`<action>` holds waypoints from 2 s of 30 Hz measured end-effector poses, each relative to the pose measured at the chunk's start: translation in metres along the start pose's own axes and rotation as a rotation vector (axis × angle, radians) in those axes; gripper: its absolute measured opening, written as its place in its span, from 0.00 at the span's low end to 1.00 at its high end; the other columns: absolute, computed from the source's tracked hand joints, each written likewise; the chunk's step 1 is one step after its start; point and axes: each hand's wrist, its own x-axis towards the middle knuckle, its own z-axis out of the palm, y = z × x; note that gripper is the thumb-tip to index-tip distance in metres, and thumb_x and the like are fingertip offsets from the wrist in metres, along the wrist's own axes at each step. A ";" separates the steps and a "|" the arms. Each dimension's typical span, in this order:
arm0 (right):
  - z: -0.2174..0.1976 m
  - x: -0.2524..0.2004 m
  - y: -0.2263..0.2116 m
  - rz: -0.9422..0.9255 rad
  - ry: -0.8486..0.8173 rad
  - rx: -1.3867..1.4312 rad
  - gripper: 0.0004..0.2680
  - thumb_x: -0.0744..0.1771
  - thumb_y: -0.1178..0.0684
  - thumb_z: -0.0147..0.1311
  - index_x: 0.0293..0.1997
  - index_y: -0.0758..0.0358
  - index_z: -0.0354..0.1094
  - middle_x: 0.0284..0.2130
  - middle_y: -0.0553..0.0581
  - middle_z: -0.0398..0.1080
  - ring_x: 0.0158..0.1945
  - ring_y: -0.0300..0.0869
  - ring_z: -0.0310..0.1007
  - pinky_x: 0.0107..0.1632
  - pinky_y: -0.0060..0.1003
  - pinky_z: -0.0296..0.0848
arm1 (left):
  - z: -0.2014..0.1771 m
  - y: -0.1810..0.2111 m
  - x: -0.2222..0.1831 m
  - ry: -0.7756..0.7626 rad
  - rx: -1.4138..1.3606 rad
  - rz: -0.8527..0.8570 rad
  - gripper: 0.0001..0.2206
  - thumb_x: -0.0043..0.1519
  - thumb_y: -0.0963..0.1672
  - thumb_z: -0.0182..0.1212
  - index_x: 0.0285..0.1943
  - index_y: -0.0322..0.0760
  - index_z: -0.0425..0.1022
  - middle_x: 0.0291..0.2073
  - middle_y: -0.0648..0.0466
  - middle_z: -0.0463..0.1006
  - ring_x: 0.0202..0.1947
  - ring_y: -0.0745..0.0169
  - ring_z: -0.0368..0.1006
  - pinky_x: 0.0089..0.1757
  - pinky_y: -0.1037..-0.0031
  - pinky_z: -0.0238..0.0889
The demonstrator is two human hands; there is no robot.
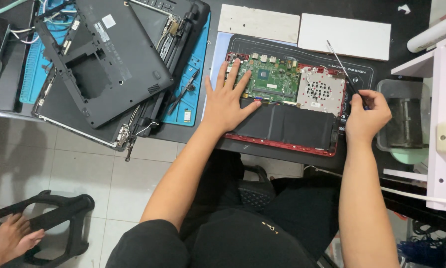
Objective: The person repairs a disassembled laptop at a workbench. They use a screwdriver on the exposed motherboard, manipulate a small component with both hands, reposition the laptop chassis, and continue working on the board and fan area with their hands.
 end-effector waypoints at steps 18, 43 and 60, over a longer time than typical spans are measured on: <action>0.001 0.003 0.011 -0.018 0.008 -0.019 0.03 0.68 0.67 0.61 0.44 0.70 0.73 0.37 0.53 0.76 0.41 0.36 0.77 0.47 0.30 0.76 | -0.004 -0.002 0.012 0.044 -0.002 0.052 0.36 0.57 0.62 0.60 0.68 0.42 0.70 0.75 0.44 0.53 0.76 0.40 0.41 0.63 0.27 0.31; 0.002 0.002 0.003 0.026 0.006 -0.020 0.03 0.68 0.67 0.60 0.43 0.70 0.73 0.34 0.53 0.74 0.37 0.35 0.75 0.42 0.30 0.73 | -0.013 -0.017 0.037 0.038 -0.147 0.022 0.31 0.56 0.55 0.66 0.67 0.41 0.71 0.67 0.47 0.64 0.73 0.38 0.48 0.62 0.28 0.36; 0.005 0.002 -0.007 0.064 0.011 -0.018 0.03 0.68 0.67 0.60 0.43 0.70 0.72 0.33 0.51 0.74 0.37 0.34 0.74 0.42 0.29 0.73 | 0.009 -0.038 0.091 -0.016 -0.349 -0.334 0.11 0.53 0.41 0.65 0.41 0.50 0.87 0.59 0.58 0.73 0.64 0.53 0.60 0.58 0.49 0.50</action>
